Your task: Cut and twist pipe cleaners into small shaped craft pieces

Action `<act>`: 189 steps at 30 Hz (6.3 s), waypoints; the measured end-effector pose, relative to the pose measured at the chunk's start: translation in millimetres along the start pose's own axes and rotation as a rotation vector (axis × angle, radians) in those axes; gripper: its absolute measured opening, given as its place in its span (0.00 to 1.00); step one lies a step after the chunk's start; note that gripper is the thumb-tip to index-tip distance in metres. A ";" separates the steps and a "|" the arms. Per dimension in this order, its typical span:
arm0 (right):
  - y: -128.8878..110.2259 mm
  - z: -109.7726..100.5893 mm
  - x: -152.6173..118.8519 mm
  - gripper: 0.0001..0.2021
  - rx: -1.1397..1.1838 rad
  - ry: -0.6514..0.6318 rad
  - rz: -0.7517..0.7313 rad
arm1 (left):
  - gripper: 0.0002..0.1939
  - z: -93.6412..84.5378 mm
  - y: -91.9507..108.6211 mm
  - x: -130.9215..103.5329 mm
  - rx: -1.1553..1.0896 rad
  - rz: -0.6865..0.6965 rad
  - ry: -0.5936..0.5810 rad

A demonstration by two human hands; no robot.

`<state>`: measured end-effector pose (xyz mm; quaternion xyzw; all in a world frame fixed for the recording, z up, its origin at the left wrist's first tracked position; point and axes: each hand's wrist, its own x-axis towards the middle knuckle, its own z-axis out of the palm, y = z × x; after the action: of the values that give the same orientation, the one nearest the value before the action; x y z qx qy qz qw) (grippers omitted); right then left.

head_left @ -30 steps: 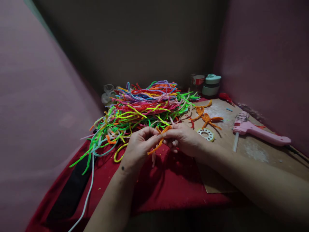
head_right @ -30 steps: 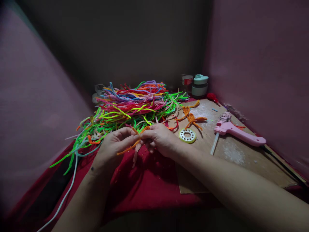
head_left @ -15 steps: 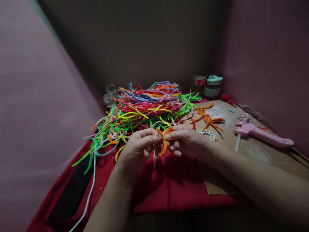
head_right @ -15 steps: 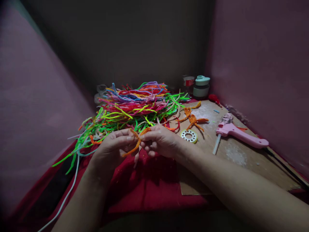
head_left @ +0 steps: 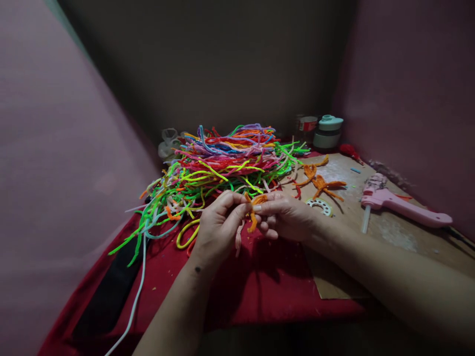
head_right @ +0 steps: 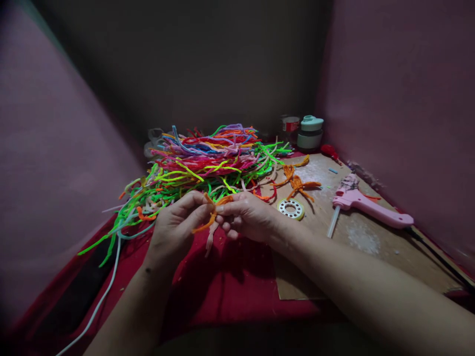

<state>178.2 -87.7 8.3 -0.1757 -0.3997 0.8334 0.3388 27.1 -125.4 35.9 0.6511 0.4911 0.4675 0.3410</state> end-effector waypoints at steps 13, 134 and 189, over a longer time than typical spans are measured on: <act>-1.9 -0.6 -0.4 0.04 0.065 -0.027 0.020 | 0.08 -17.1 7.4 -1.0 0.206 0.016 0.031; 1.5 0.8 3.5 0.09 0.011 0.100 -0.057 | 0.14 -68.5 -27.0 -19.1 1.309 -0.359 -0.196; 6.3 11.4 -6.3 0.05 -1.343 0.266 -0.666 | 0.10 -25.4 -11.9 7.9 -0.082 -0.211 -0.411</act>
<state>173.6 -101.3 10.5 -0.3131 -0.8087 0.2368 0.4381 -0.1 -114.8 35.7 0.6633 0.4571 0.3067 0.5070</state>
